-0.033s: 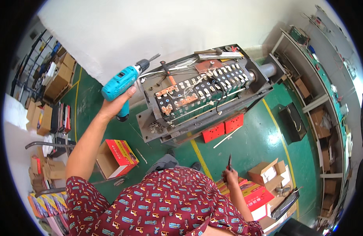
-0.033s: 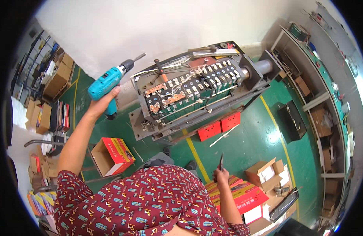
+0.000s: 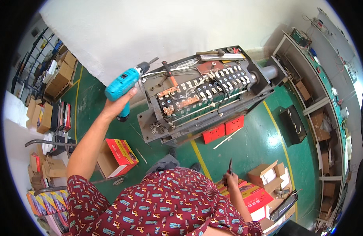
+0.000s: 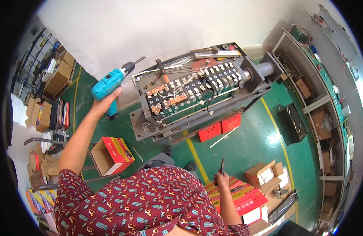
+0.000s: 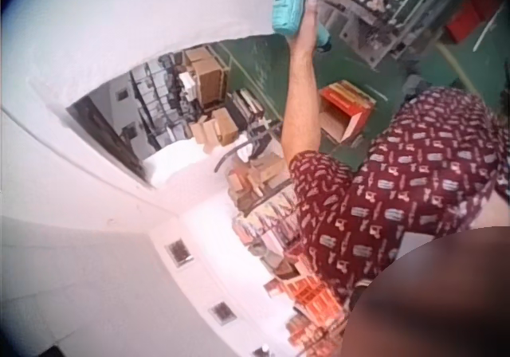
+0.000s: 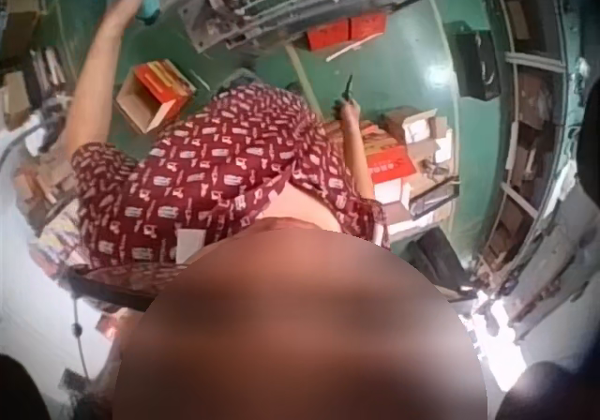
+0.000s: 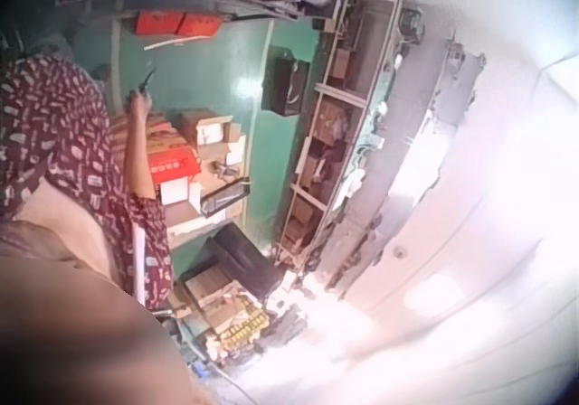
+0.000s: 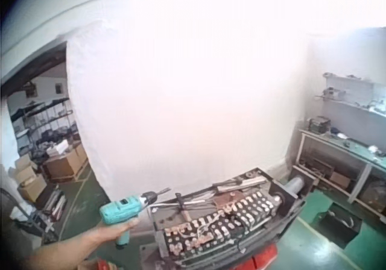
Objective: The person assembles an electronic module by hand, using a cordless drill and pliers to secure components and connect wires. They repeatedly tighten fasteners and adjust wiring on a multi-cell battery pack mounted on a metal frame.
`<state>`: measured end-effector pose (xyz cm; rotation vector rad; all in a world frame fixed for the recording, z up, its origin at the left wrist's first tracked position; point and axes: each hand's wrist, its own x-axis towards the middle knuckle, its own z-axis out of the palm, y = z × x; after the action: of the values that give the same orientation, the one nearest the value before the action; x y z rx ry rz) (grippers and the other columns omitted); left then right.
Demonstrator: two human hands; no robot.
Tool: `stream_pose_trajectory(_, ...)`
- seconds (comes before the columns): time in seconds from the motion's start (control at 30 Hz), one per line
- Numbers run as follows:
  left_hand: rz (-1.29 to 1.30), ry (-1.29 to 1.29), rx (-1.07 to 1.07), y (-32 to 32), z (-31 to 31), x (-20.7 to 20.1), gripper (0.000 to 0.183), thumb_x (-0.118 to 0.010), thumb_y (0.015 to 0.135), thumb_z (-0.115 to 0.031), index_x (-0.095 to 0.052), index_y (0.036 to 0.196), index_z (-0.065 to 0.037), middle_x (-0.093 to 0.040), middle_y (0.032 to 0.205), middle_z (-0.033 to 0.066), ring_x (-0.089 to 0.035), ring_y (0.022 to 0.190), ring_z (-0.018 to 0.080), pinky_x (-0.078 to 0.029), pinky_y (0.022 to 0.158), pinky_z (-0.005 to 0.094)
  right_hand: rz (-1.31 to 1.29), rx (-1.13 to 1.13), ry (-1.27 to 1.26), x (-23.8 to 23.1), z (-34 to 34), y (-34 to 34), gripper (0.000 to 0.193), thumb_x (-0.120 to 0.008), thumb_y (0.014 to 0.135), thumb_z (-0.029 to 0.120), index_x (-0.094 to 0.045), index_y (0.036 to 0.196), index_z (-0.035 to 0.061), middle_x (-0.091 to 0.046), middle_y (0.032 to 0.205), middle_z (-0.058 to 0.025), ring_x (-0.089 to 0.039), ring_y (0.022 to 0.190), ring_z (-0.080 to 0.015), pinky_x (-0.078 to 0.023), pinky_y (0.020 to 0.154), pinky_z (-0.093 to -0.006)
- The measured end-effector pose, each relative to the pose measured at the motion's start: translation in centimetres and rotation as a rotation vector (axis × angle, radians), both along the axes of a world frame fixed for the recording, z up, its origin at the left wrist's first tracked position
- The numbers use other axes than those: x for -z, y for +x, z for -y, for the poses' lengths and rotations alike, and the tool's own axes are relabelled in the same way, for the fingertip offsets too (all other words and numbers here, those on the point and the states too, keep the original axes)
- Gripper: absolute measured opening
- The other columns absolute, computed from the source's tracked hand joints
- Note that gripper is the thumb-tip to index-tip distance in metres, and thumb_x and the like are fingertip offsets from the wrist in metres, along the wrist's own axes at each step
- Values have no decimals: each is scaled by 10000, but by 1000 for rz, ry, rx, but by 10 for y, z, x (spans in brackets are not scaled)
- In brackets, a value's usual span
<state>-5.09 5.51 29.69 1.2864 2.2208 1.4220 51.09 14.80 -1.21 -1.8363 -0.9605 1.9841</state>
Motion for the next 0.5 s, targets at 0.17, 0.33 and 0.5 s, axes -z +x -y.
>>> stream_pose_trajectory(0.17,4,-238,8,-63,-10,57,492,-808,871,-246,-652,1285,-30,-712,1164,109,-651,1076,201,-516,960,362,194,-36,-43,23,25,10,62,-614,897,95,-584,895,41,-621,702,-94,-592,504,-207,-472,444,-339)
stream_pose_trajectory(0.33,95,-469,-49,-136,-73,178,644,-870,716,-196,-619,1278,-6,-712,1164,189,-678,1111,299,-520,966,405,203,77,-5,-1,42,-23,91,-629,880,117,-602,885,30,-604,701,-69,-592,538,-181,-497,472,-331)
stream_pose_trajectory(0.5,33,-721,-82,-169,-130,274,673,-831,707,-184,-570,1296,11,-650,1290,249,-634,1208,382,-514,999,423,162,177,239,-66,42,-70,111,-608,870,81,-618,960,16,-624,781,-53,-606,622,-151,-525,550,-301)
